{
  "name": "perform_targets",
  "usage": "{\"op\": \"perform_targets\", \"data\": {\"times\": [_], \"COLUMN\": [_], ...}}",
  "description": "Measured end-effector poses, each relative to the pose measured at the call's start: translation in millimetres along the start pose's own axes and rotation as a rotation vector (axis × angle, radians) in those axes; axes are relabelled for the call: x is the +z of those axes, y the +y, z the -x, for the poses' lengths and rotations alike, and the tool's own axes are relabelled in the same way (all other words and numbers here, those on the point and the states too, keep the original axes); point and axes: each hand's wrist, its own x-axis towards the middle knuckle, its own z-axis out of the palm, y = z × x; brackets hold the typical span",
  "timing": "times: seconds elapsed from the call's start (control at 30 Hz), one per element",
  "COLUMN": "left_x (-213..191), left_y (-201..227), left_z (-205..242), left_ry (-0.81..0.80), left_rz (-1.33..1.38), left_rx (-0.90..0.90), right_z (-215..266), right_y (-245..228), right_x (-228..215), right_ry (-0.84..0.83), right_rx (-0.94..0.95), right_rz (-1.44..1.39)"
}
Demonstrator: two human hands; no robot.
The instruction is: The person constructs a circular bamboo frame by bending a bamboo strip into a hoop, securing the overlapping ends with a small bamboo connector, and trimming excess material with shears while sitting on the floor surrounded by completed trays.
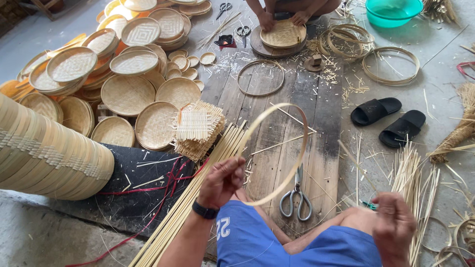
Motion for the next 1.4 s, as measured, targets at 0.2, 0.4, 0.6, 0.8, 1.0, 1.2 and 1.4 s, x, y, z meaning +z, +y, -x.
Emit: {"op": "perform_targets", "data": {"times": [0.2,0.4,0.6,0.8,1.0,1.2,1.4], "left_x": [-3.3,5.7,2.3,29.1,60.1,62.1,56.1], "left_y": [20.1,20.0,10.0,-15.2,-42.8,-44.1,-47.8], "left_z": [-9.9,-14.0,-13.8,-4.9,4.1,6.2,5.2], "left_ry": [-0.101,-0.099,-0.159,-0.054,-0.057,-0.05,-0.067], "left_rz": [0.04,0.124,0.145,-0.521,-0.877,-0.821,-0.869], "left_rx": [0.08,0.088,0.087,0.198,0.393,0.33,0.335], "right_z": [25.2,31.7,32.9,32.6,33.5,32.8,33.7], "right_y": [-11.6,-34.9,-55.2,-86.3,-107.1,-96.9,-83.3], "right_x": [16.4,23.9,27.1,45.9,74.9,76.8,74.6], "right_ry": [-0.18,-0.274,-0.384,-0.346,-0.273,-0.305,-0.288], "right_rx": [0.034,0.111,-0.062,-0.179,-0.118,-0.12,-0.04], "right_rz": [-0.232,-0.271,-0.282,-0.141,-0.238,-0.175,-0.171]}}
